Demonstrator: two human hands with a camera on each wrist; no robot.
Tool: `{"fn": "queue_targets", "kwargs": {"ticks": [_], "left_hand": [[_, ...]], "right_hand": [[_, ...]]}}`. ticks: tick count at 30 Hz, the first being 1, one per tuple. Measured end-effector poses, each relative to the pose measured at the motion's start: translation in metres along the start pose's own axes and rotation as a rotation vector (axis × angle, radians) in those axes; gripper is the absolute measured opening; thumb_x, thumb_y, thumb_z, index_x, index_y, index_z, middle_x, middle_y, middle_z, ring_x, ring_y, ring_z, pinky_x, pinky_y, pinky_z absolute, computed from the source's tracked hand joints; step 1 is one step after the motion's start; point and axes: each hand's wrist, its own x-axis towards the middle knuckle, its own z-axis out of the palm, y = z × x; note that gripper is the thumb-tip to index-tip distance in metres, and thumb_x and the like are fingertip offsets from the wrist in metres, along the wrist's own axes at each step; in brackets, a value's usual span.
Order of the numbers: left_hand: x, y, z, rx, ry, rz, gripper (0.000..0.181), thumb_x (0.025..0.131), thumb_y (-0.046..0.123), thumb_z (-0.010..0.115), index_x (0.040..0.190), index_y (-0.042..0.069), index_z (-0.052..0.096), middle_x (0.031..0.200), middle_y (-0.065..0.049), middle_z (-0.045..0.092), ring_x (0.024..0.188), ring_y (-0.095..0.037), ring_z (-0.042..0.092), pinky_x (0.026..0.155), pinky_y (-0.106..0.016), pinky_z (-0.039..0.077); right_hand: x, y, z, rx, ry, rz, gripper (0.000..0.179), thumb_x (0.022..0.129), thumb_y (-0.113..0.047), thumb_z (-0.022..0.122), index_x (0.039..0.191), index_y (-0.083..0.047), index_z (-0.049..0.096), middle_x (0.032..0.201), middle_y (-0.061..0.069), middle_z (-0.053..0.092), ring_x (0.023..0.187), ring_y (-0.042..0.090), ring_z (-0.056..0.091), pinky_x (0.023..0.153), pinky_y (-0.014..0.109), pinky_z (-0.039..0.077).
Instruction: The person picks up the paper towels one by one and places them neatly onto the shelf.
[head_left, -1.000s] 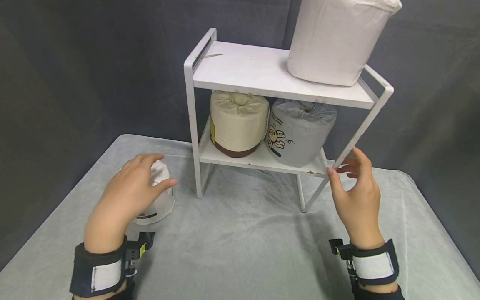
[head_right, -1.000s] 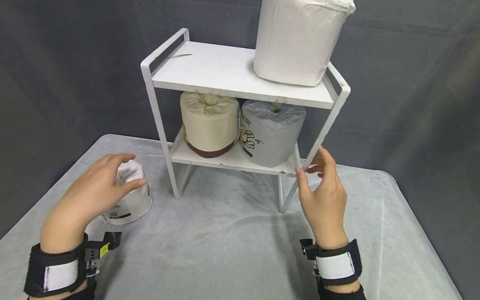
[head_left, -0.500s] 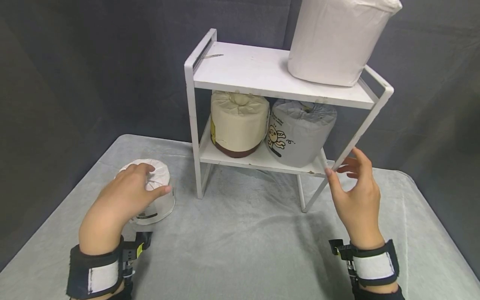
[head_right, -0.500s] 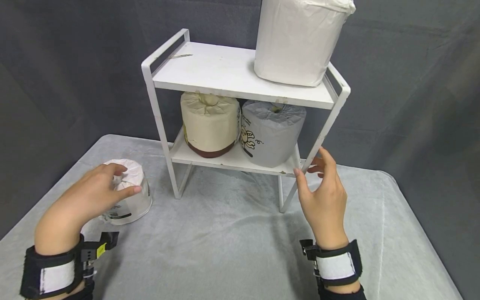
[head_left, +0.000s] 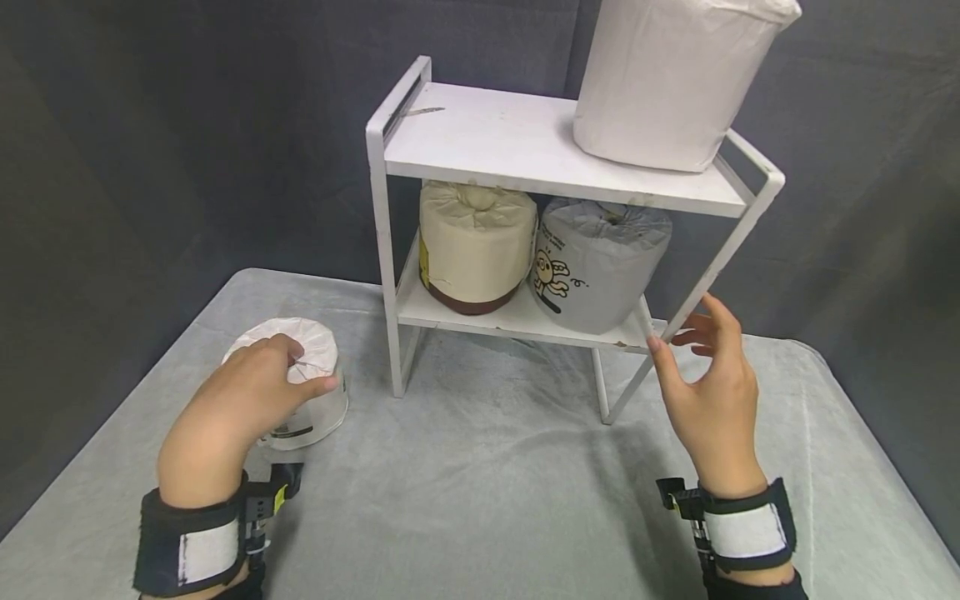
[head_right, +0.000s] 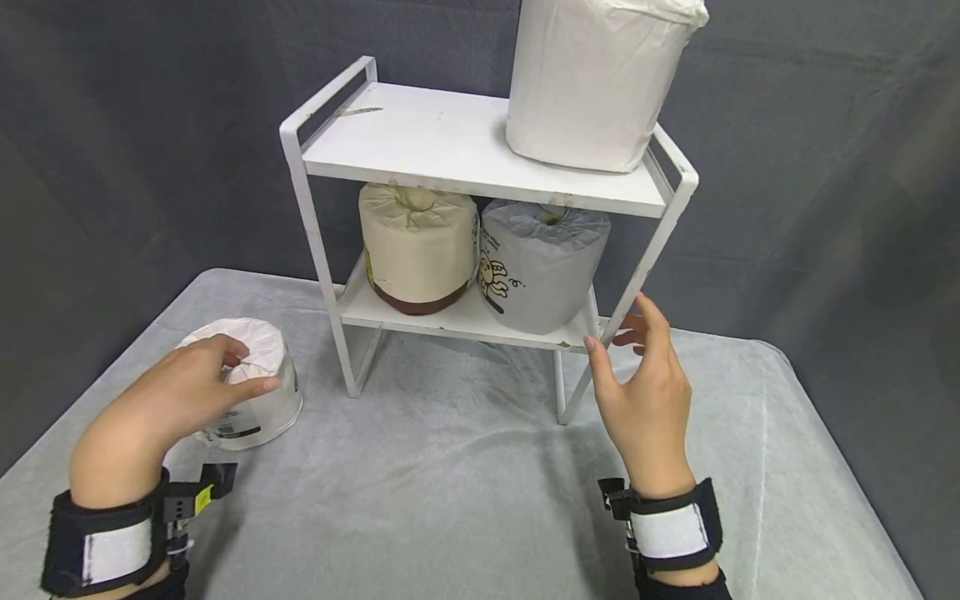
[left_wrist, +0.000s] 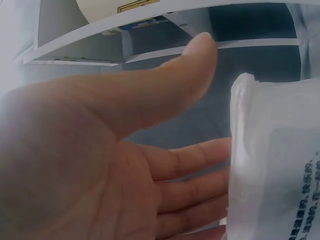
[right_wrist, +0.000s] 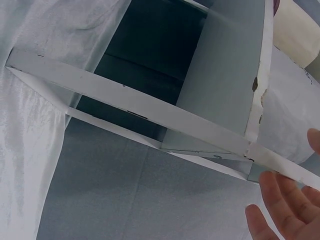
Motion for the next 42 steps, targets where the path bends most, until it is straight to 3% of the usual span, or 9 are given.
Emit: {"fn": "queue_targets", "kwargs": {"ticks": [6,15,22,34,42], "left_hand": [[0.001,0.001,0.003,0.001,0.004,0.003,0.071,0.088,0.035,0.075,0.133,-0.012,0.046,0.127,-0.03,0.057,0.113,-0.046,0.054,0.089,-0.061,0.044],[0.004,0.006,0.009,0.026,0.027,-0.024,0.071,0.084,0.022,0.081,0.126,-0.017,0.04,0.109,-0.037,0.058,0.093,-0.046,0.06,0.074,-0.055,0.049],[0.008,0.007,0.014,0.092,0.07,-0.011,0.07,0.08,0.017,0.083,0.122,-0.017,0.04,0.089,-0.031,0.062,0.079,-0.045,0.059,0.069,-0.052,0.046],[0.014,0.008,0.02,0.185,0.099,0.004,0.07,0.073,0.022,0.087,0.108,-0.01,0.036,0.077,-0.02,0.061,0.083,-0.042,0.061,0.085,-0.055,0.035],[0.015,0.007,0.022,0.21,0.129,0.011,0.072,0.077,0.019,0.085,0.119,-0.014,0.037,0.073,-0.016,0.061,0.078,-0.037,0.061,0.082,-0.053,0.037]], "right_hand": [[0.0,0.001,0.0,-0.004,-0.002,-0.001,0.067,0.085,0.0,0.076,0.142,0.0,0.042,0.111,0.024,0.062,0.095,0.038,0.062,0.077,0.043,0.041],[0.0,0.001,0.0,-0.002,-0.007,-0.002,0.068,0.085,0.001,0.076,0.143,-0.001,0.04,0.111,0.024,0.062,0.094,0.038,0.061,0.077,0.043,0.041],[-0.001,0.002,0.001,-0.006,-0.007,-0.005,0.069,0.085,0.001,0.075,0.144,-0.001,0.04,0.11,0.024,0.062,0.093,0.038,0.062,0.077,0.044,0.042],[-0.001,-0.001,0.001,-0.005,-0.001,-0.029,0.071,0.085,0.001,0.076,0.145,-0.003,0.038,0.11,0.022,0.062,0.092,0.037,0.061,0.078,0.044,0.043],[-0.002,0.001,0.002,-0.02,-0.007,-0.034,0.072,0.085,0.0,0.076,0.145,-0.002,0.036,0.109,0.023,0.062,0.092,0.037,0.062,0.078,0.046,0.044]]}}
